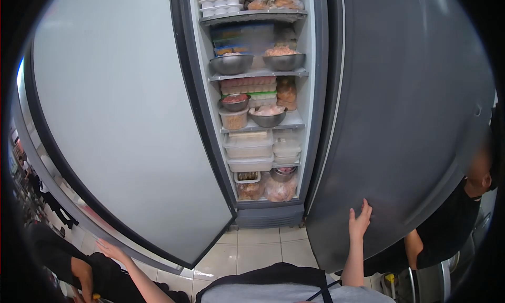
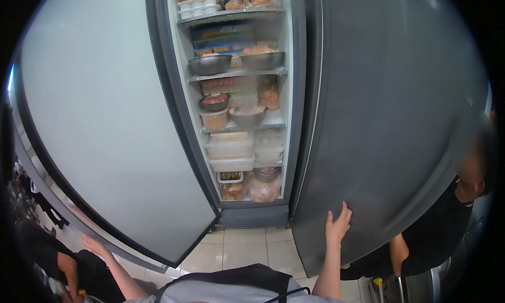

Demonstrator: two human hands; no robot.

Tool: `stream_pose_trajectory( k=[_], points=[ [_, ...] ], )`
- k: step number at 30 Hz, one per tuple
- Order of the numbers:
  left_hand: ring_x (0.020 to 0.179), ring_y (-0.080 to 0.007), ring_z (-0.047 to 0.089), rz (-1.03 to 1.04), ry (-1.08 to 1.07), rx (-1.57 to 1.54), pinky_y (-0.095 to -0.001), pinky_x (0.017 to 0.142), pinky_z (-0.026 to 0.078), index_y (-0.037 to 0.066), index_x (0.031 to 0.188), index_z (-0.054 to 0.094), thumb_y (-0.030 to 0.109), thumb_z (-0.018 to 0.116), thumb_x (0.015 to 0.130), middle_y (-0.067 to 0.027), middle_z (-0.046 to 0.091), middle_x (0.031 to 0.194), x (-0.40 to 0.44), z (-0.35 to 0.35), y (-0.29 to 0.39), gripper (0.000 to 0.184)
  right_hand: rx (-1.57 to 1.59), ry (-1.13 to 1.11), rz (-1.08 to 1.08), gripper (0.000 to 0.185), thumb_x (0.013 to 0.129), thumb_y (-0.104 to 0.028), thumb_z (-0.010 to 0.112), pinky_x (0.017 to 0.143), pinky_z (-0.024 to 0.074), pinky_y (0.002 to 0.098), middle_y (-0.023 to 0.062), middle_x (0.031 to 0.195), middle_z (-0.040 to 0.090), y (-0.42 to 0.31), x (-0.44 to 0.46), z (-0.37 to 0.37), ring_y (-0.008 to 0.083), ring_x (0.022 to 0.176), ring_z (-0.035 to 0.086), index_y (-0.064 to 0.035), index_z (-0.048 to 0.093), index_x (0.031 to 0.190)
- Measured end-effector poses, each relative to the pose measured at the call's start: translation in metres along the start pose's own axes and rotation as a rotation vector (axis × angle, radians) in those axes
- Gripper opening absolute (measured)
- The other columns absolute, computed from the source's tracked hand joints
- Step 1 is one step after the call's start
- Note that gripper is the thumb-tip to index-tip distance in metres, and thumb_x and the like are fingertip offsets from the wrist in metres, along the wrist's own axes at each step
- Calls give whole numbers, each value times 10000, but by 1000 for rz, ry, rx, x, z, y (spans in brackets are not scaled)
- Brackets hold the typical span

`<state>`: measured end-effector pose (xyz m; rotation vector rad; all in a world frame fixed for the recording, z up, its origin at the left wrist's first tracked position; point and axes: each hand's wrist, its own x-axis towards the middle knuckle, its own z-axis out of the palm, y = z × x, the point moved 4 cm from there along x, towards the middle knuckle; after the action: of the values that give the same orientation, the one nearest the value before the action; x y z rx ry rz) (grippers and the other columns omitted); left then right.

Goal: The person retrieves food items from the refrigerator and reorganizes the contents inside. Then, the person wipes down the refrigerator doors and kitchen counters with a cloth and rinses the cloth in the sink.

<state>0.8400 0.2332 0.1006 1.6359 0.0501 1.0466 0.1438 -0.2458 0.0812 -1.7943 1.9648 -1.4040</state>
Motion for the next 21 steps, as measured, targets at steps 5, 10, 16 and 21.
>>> stream_pose_trajectory(
  k=[5, 10, 16, 21],
  points=[
    [1196, -306, 362, -27, -97, -139, -328, 1001, 257, -58, 1236, 388, 336, 372, 915, -198, 379, 1296, 7, 12, 16, 508, 102, -64, -44, 543, 752, -132, 610, 902, 348, 422, 143, 1208, 397, -13, -10, 1, 331, 1125, 404, -75, 376, 1238],
    [1177, -256, 387, -267, -304, -329, -321, 998, 257, -59, 1228, 402, 436, 306, 914, -165, 420, 1273, 2, 29, 58, 594, 170, -121, -141, 496, 766, -137, 602, 940, 333, 369, 170, 1209, 400, -18, -16, 0, 331, 1142, 390, -26, 404, 1207],
    [1109, -212, 435, -422, -409, -338, -298, 971, 264, -18, 1253, 394, 554, 269, 880, -123, 454, 1251, 1, 59, 61, 695, 171, -139, -206, 469, 758, -144, 615, 946, 327, 365, 178, 1179, 424, -18, -22, -3, 323, 1116, 406, -8, 442, 1171],
    [1135, -185, 371, -460, -443, -351, -372, 963, 219, 73, 1319, 320, 601, 273, 853, -88, 461, 1222, -15, 58, 88, 706, 83, -176, -206, 449, 754, -159, 625, 935, 340, 365, 173, 1180, 425, -20, -26, -6, 318, 1120, 409, -35, 468, 1155]
  ],
)
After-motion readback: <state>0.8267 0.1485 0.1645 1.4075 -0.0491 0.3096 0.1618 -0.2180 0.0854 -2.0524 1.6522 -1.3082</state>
